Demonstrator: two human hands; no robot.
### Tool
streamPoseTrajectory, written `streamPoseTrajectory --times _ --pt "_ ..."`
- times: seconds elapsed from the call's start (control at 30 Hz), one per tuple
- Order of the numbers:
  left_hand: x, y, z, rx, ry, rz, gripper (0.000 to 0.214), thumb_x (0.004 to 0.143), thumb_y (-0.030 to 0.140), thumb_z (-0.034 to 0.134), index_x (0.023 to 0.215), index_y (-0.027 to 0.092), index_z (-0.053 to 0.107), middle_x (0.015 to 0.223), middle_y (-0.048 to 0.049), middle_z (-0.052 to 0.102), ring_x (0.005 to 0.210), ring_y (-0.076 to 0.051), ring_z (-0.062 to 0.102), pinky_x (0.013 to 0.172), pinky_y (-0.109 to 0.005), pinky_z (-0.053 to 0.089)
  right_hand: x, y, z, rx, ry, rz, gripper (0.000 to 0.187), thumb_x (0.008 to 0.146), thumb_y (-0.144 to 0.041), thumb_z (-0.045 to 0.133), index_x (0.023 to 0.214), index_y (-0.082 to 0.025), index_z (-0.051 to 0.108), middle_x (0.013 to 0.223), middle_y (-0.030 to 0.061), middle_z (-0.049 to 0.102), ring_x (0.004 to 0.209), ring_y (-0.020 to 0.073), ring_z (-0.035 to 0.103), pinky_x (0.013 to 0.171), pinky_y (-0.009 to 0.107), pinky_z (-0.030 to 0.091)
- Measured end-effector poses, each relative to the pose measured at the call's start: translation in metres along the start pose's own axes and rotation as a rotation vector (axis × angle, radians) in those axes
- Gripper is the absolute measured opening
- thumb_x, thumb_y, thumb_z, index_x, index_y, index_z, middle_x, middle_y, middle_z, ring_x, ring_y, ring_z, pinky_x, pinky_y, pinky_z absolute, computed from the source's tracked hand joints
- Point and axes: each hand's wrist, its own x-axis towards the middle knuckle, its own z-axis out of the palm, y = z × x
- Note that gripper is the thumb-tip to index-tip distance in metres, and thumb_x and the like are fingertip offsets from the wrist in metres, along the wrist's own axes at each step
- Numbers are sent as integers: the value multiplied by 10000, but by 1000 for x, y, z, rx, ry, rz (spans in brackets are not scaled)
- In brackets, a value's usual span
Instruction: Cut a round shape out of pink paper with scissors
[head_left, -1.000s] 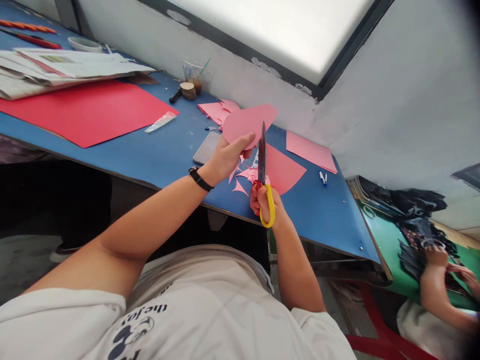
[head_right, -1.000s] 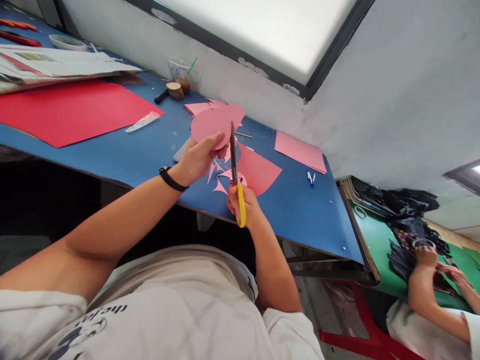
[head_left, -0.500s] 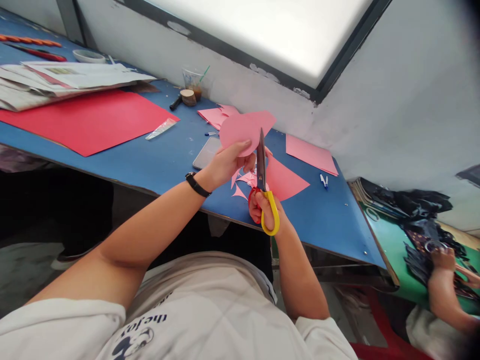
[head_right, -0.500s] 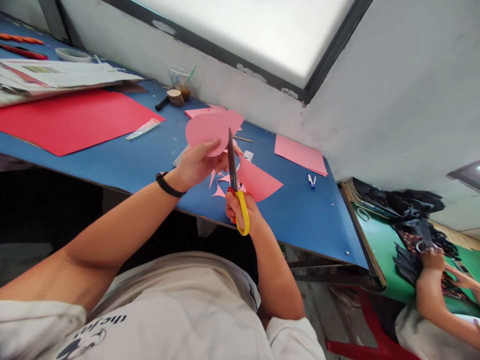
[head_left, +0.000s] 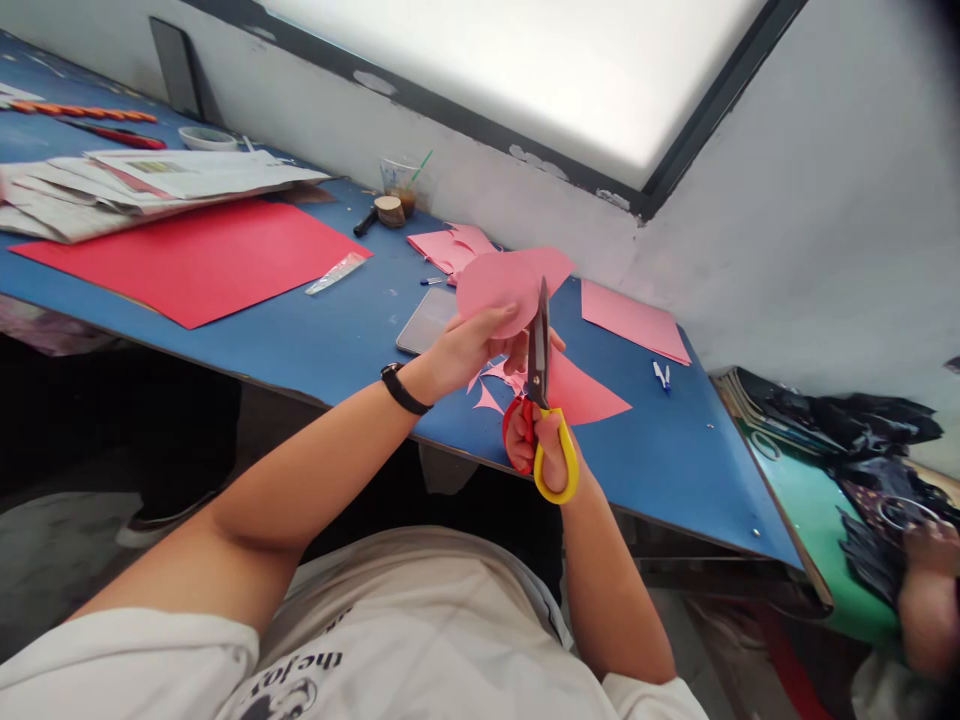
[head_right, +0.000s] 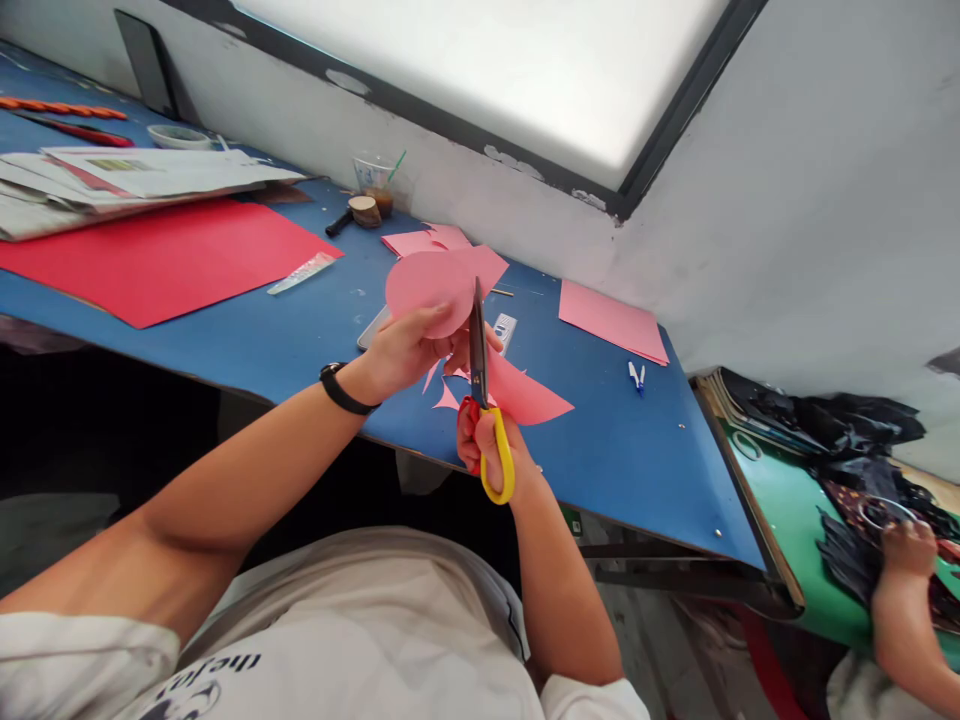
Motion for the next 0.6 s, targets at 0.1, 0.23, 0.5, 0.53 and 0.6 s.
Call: streamPoseTrajectory --times 0.1,0.23,0.5,0.53,0.6 --pt "0 3 1 -12 38 -9 532 1025 682 742 840 188 807 733 -83 745 614 -178 572 624 -340 546 0 0 -1 -20 15 -6 896 877 -1151 709 837 -275 525 663 -92 388 532 94 266 491 266 313" --pt "0 4 2 -14 100 -30 388 962 547 777 804 193 792 767 -90 777 617 -185 608 647 -359 566 -2 0 -1 -54 39 -2 897 875 -1158 699 836 -277 530 669 -84 398 529 103 302 487 268 321" --pt "1 7 4 5 190 -14 422 852 443 855 629 248 554 600 -12 605 590 -172 632 630 -328 553 -4 -5 -1 -149 82 -4 913 874 -1172 677 831 -271 534 657 -77 418 520 99 320 495 281 300" --pt "0 8 4 6 188 -19 426 847 427 859 627 250 540 597 -3 591 586 -168 633 636 -325 558 -5 -6 -3 -168 88 -7 910 880 -1168 678 829 -269 543 653 -71 429 524 103 328 500 287 299" --pt "0 10 4 5 181 -33 417 841 399 860 631 248 533 605 5 587 577 -160 633 646 -322 569 -7 -7 -7 -205 96 -12 896 908 -1151 669 819 -267 560 642 -56 446 534 117 347 511 303 292"
